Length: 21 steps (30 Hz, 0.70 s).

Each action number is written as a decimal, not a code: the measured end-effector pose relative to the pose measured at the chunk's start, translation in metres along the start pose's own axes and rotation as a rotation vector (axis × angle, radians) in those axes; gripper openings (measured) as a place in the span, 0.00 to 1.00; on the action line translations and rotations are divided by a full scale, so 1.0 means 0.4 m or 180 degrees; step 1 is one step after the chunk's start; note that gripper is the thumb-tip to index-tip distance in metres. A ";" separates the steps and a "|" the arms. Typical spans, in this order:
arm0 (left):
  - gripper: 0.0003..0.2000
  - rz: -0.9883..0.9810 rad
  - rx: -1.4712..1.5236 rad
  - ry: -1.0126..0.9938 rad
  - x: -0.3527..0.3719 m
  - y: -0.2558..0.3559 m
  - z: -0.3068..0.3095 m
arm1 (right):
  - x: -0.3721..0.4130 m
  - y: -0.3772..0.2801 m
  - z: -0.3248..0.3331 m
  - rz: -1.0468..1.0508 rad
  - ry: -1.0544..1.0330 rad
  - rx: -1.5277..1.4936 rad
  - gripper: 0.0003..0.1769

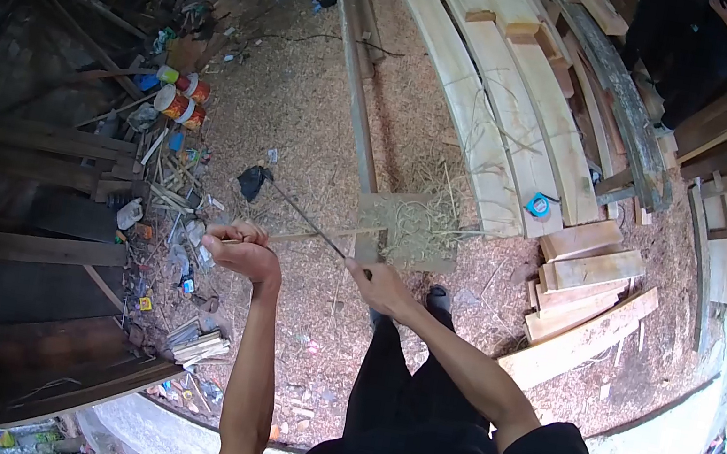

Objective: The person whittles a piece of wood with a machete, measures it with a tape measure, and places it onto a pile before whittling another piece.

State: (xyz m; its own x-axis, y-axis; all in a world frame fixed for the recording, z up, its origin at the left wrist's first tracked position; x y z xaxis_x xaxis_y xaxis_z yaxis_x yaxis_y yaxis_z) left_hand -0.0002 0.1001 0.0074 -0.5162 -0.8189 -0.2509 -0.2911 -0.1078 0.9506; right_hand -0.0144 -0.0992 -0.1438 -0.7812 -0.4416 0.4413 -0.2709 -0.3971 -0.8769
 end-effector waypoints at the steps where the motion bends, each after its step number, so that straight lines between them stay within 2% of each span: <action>1: 0.23 -0.0008 0.0057 -0.0024 0.008 0.004 -0.004 | -0.003 -0.008 -0.003 0.0106 -0.0005 0.0005 0.38; 3: 0.24 0.0024 -0.0074 0.0149 0.013 0.003 0.014 | -0.045 0.111 -0.017 -0.0105 0.0014 -0.0061 0.37; 5: 0.24 0.0016 -0.0173 0.0355 0.013 0.003 0.042 | -0.086 0.268 0.013 -0.1220 0.0107 -0.0020 0.37; 7: 0.25 -0.0286 -0.0222 0.0215 0.011 0.015 0.049 | -0.103 0.245 0.039 -0.1049 0.0088 0.0179 0.38; 9: 0.25 -0.0214 -0.0173 0.0288 -0.001 0.005 0.055 | -0.088 0.237 0.042 -0.0918 0.0082 0.0379 0.39; 11: 0.26 -0.0307 -0.0225 0.0258 -0.014 0.012 0.047 | -0.074 0.202 0.039 -0.0333 0.0205 0.0337 0.42; 12: 0.26 -0.0317 -0.0254 0.0285 -0.014 0.013 0.062 | -0.080 0.222 0.036 -0.0327 0.0165 0.0338 0.42; 14: 0.26 -0.0233 -0.0245 0.0292 -0.027 0.001 0.073 | -0.111 0.321 0.051 -0.1127 0.0216 0.0068 0.41; 18: 0.25 -0.0260 -0.0269 0.0502 -0.033 -0.003 0.086 | -0.109 0.317 0.063 -0.1228 0.0015 0.0364 0.42; 21: 0.26 -0.0202 -0.0253 0.0488 -0.037 -0.002 0.086 | -0.105 0.372 0.064 -0.0890 0.0232 0.0527 0.43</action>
State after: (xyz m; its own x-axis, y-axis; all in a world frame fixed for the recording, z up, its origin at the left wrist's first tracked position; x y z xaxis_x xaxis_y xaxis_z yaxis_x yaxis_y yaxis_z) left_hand -0.0201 0.1317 0.0043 -0.3681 -0.8848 -0.2857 -0.2515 -0.2010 0.9468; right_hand -0.0076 -0.1606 -0.2880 -0.7293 -0.2405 0.6405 -0.3903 -0.6227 -0.6782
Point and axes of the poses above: each hand's wrist, its own x-axis away from the middle knuckle, its own z-axis out of the back of the hand, y = z × x, the point moved 7 cm from there along -x, towards the middle knuckle, and after that the axes turned 6 degrees about -x, right-handed, at the moved point
